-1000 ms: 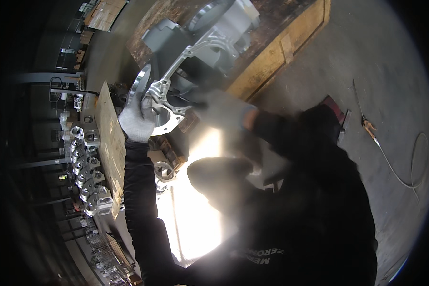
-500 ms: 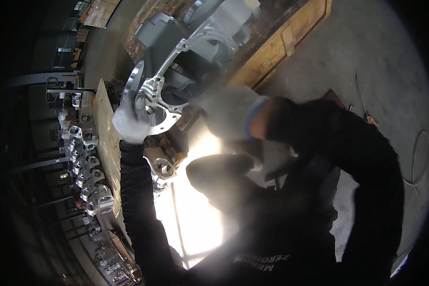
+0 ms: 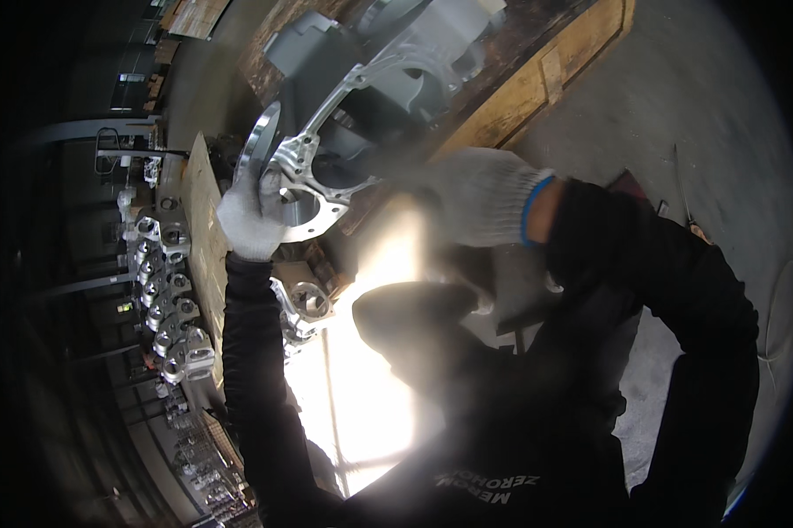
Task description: The person deburrs and sands a metal engine block on a wooden workbench. They use a deburring tool to scrape edges and a sanding block to smooth surfaces, repeatedly repositioning the part to access different areas. The finished part is placed on a stack of similar parts at the end.
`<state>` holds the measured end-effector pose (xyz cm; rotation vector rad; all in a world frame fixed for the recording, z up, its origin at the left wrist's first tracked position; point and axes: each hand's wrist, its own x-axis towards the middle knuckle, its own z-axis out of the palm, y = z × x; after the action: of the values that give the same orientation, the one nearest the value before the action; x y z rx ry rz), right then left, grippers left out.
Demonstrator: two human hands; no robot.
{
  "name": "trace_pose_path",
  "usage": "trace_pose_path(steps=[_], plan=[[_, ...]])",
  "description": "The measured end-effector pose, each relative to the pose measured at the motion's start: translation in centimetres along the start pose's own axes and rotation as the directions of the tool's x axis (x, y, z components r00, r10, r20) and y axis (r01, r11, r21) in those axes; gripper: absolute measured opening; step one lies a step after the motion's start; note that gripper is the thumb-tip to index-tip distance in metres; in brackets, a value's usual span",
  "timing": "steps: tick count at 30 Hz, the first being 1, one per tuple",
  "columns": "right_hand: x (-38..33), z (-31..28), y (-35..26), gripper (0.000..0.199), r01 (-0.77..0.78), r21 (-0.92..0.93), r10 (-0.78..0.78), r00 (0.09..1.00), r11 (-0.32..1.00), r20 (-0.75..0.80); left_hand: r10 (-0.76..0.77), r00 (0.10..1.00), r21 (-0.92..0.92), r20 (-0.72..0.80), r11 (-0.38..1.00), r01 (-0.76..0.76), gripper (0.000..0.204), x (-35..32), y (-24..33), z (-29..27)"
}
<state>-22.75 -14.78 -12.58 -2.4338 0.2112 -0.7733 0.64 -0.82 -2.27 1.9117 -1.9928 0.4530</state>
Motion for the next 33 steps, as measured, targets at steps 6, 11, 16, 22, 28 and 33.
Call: trace_pose_path(steps=[6,11,16,22,28,33], plan=[[1.2,-0.8,1.4,0.041,-0.216,0.130,0.131,0.872,0.968,0.472,-0.051,0.999,-0.059,0.017,0.997,0.052,0.051,0.0,0.1,0.1],[0.9,-0.5,1.5,0.039,-0.172,0.219,0.085,0.930,0.961,0.356,-0.100,0.995,-0.062,0.011,0.993,0.100,0.053,0.1,0.6,0.2],[0.2,-0.6,1.6,0.041,-0.233,0.531,0.034,0.934,0.815,0.356,-0.171,0.985,-0.086,0.015,0.981,0.172,0.055,-0.2,0.9,0.1],[2.3,-0.1,2.0,0.049,0.316,-0.081,-0.192,0.739,0.945,0.646,-0.430,0.869,-0.466,0.246,0.733,0.495,0.057,-0.5,0.3,0.7],[1.1,-1.5,2.6,0.035,-0.573,0.557,0.145,0.764,0.601,0.629,-0.313,0.945,-0.069,0.096,0.945,0.320,0.075,-1.4,-0.2,1.0],[0.1,-1.1,2.7,0.042,-0.640,0.659,0.133,0.750,0.396,0.648,-0.341,0.936,-0.033,0.089,0.938,0.345,0.079,-1.8,-0.7,1.3]])
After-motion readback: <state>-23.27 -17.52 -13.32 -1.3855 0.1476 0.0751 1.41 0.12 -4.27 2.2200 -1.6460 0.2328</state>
